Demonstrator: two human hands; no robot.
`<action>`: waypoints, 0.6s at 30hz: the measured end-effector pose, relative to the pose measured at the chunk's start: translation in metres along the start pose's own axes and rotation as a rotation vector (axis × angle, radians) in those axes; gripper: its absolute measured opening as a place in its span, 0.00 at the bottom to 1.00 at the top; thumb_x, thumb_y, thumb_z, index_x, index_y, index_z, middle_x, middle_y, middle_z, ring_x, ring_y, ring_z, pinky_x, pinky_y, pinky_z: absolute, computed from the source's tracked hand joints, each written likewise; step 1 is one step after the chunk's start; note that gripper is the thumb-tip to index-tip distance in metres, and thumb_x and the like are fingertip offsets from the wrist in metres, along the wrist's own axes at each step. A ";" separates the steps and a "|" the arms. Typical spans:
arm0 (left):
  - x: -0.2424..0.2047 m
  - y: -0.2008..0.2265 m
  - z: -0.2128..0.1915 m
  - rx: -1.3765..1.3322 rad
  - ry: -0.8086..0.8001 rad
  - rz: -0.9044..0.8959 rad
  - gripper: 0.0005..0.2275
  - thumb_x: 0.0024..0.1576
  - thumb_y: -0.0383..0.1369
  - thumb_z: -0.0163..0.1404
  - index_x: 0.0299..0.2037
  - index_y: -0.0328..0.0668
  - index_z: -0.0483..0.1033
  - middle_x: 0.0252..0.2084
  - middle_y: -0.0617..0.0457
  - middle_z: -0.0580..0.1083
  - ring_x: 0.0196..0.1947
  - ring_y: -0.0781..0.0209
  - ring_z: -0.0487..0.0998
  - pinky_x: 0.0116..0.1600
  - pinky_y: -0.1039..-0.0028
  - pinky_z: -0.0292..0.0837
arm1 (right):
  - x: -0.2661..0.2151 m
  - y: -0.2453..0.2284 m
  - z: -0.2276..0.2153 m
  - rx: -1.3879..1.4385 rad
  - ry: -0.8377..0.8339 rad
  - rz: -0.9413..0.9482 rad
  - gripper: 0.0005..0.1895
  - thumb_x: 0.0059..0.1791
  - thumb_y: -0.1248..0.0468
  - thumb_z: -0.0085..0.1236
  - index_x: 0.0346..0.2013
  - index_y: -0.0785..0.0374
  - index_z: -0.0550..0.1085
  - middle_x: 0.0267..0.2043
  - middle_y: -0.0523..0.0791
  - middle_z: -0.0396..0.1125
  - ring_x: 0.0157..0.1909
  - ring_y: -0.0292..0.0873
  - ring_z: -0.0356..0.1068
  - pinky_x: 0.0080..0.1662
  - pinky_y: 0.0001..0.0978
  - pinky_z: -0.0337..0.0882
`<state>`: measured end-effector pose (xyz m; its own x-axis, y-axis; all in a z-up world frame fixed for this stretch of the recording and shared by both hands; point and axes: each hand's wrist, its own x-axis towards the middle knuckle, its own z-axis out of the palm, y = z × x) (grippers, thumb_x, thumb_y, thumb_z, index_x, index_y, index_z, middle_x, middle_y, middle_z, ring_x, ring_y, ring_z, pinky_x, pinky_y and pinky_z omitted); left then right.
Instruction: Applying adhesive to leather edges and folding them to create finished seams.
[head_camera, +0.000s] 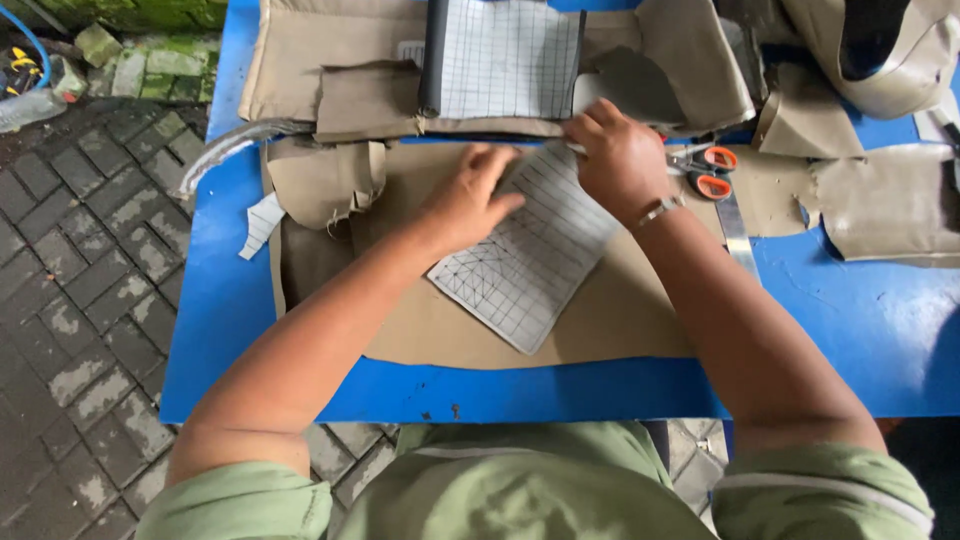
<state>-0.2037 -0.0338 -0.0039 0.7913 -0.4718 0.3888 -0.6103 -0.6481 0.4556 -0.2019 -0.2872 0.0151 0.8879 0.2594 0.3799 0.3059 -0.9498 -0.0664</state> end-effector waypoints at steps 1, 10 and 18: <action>0.000 0.010 -0.008 -0.151 -0.131 -0.022 0.23 0.55 0.29 0.60 0.60 0.50 0.67 0.56 0.44 0.67 0.56 0.41 0.74 0.57 0.54 0.72 | 0.008 -0.006 -0.004 0.067 0.077 -0.070 0.11 0.44 0.66 0.59 0.41 0.54 0.76 0.44 0.42 0.67 0.33 0.54 0.73 0.32 0.50 0.74; -0.002 -0.016 0.000 -0.228 -0.146 -0.307 0.16 0.51 0.26 0.56 0.51 0.48 0.82 0.51 0.54 0.81 0.53 0.54 0.81 0.53 0.69 0.75 | 0.038 -0.029 -0.006 0.442 0.164 -0.097 0.10 0.52 0.67 0.62 0.47 0.65 0.76 0.46 0.49 0.66 0.39 0.51 0.71 0.38 0.45 0.72; -0.006 -0.037 0.008 -0.223 -0.117 -0.231 0.17 0.54 0.22 0.56 0.54 0.41 0.79 0.53 0.48 0.75 0.53 0.47 0.79 0.55 0.66 0.74 | -0.017 -0.025 -0.054 0.958 0.105 -0.109 0.14 0.64 0.63 0.44 0.43 0.70 0.72 0.43 0.49 0.71 0.48 0.46 0.71 0.48 0.36 0.69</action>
<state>-0.1858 -0.0120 -0.0292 0.9007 -0.4013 0.1663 -0.3971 -0.6056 0.6896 -0.2425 -0.2774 0.0599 0.8171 0.2768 0.5057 0.5762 -0.3640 -0.7318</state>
